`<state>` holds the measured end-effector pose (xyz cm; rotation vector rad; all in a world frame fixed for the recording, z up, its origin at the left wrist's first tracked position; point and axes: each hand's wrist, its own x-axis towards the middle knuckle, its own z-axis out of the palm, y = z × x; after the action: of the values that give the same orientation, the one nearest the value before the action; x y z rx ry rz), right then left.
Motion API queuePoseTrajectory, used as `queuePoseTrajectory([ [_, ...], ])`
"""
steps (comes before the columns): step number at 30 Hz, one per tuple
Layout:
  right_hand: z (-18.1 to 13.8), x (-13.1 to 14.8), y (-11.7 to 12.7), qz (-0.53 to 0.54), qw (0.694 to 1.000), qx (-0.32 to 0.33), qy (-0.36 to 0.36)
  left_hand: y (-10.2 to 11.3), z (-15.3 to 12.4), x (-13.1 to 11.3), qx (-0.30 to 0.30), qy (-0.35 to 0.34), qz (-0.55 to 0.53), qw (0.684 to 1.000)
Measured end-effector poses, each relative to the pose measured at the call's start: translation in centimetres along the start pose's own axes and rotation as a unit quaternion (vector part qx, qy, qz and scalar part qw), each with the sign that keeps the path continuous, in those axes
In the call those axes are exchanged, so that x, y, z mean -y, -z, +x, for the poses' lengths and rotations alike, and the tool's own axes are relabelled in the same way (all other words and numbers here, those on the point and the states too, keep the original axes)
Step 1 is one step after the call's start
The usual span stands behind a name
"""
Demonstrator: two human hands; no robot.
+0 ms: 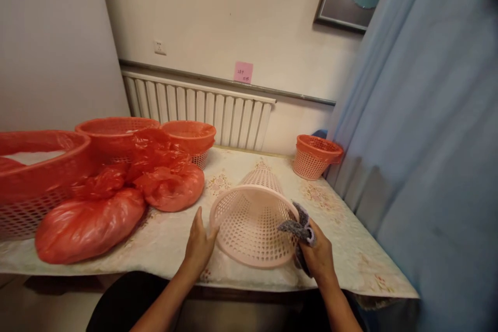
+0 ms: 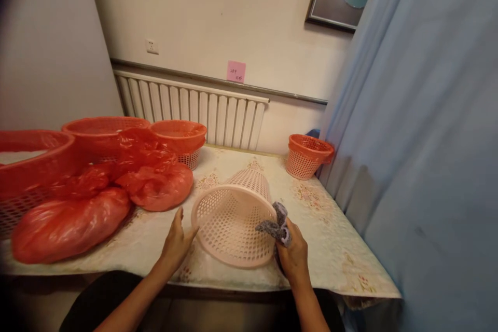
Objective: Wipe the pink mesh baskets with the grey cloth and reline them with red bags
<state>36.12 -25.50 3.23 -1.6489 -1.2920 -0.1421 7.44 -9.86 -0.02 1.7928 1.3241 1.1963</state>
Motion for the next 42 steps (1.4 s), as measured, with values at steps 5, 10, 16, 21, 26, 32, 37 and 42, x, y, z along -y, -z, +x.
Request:
queuePoseTrajectory([
  [5, -1.3, -0.4, 1.0, 0.018, 0.991, -0.063, -0.121, -1.4, 1.5, 0.7, 0.114, -0.018, -0.013, 0.993],
  [10, -3.9, 2.5, 1.8, 0.005, 0.882, -0.351, -0.315, -1.9, -1.2, 0.2, 0.116, -0.054, 0.001, 0.992],
  [16, -5.0, 6.8, -3.8, 0.178, 0.955, -0.116, -0.208, -2.1, -5.4, -1.1, 0.113, -0.12, 0.015, 0.986],
  [21, -5.8, 10.6, -9.7, 0.261, 0.955, 0.032, -0.137, -0.5, -6.9, -2.1, 0.087, -0.164, 0.034, 0.982],
  [26, -8.7, 9.5, -13.0, 0.059, 0.973, 0.197, 0.101, 2.7, -6.9, -2.5, 0.037, -0.188, 0.074, 0.979],
  [32, -8.1, 2.2, -11.7, -0.215, 0.921, 0.287, 0.151, 3.9, -6.8, -3.5, 0.042, -0.208, 0.116, 0.97],
  [37, -7.4, 1.7, -11.2, -0.22, 0.933, 0.269, 0.094, 2.0, -8.0, -2.9, 0.011, -0.166, 0.08, 0.983],
  [42, -8.2, 3.5, -12.4, -0.166, 0.951, 0.259, 0.017, 1.3, -9.8, 0.0, -0.018, -0.157, 0.013, 0.987],
])
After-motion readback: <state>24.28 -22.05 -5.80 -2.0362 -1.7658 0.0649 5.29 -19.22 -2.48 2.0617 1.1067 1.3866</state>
